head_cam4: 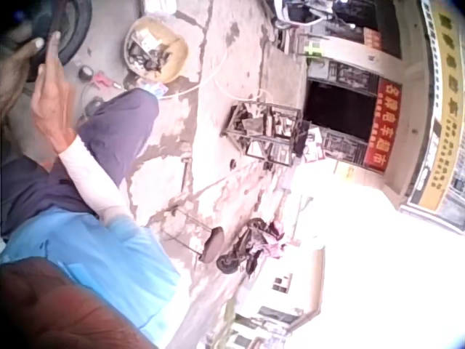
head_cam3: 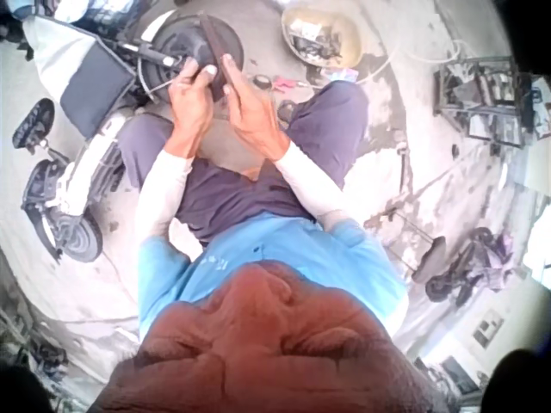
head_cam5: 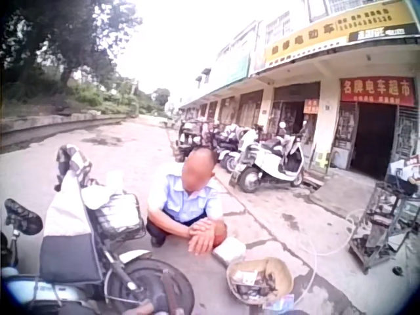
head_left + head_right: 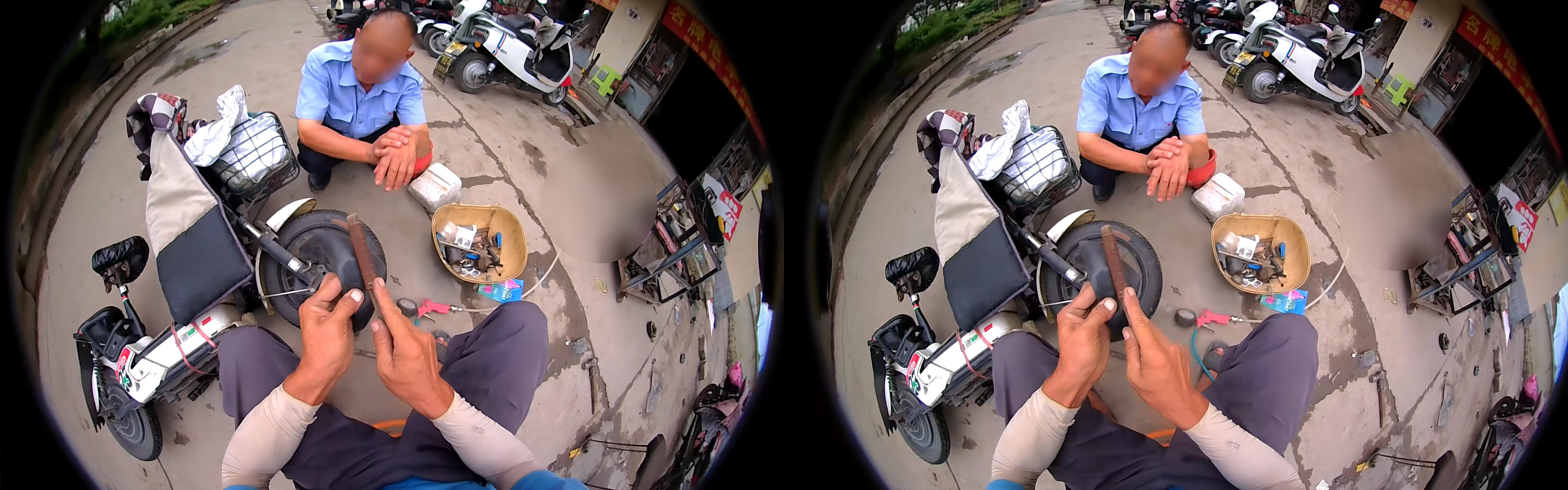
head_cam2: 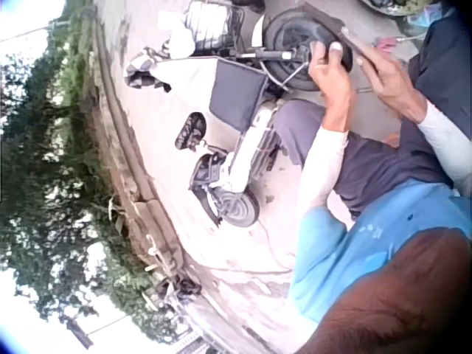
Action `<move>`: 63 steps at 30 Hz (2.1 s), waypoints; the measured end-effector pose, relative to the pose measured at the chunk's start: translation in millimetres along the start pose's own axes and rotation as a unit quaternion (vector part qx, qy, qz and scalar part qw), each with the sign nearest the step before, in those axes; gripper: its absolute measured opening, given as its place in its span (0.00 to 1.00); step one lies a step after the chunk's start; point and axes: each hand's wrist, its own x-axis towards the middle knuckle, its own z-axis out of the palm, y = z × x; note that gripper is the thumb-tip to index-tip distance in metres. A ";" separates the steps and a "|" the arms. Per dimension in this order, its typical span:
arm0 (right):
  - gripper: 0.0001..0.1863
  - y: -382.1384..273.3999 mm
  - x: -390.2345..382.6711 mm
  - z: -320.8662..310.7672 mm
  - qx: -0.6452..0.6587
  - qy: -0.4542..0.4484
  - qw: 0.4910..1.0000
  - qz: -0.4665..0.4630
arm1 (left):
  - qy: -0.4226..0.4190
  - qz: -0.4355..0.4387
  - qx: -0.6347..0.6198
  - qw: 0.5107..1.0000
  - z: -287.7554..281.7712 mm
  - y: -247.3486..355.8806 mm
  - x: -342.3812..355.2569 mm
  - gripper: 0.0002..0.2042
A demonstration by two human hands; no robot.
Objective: The person uses a file to roughen the surface of an inner tube, applies adhesive from a tube to the prepared area, and places a patch over it.
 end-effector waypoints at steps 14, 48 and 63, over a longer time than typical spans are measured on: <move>0.32 -2.6 32.4 -10.6 0.008 -0.026 1.000 -0.002 | 0.030 0.019 0.004 0.999 15.8 16.0 -5.9 0.08; 0.32 5.1 -10.5 1.8 0.029 -0.015 0.998 0.055 | 0.013 -0.013 0.006 1.000 7.5 5.0 0.3 0.13; 0.31 7.1 14.1 1.1 0.010 0.055 0.998 -0.039 | 0.041 -0.001 0.013 0.999 9.2 25.3 -1.7 0.08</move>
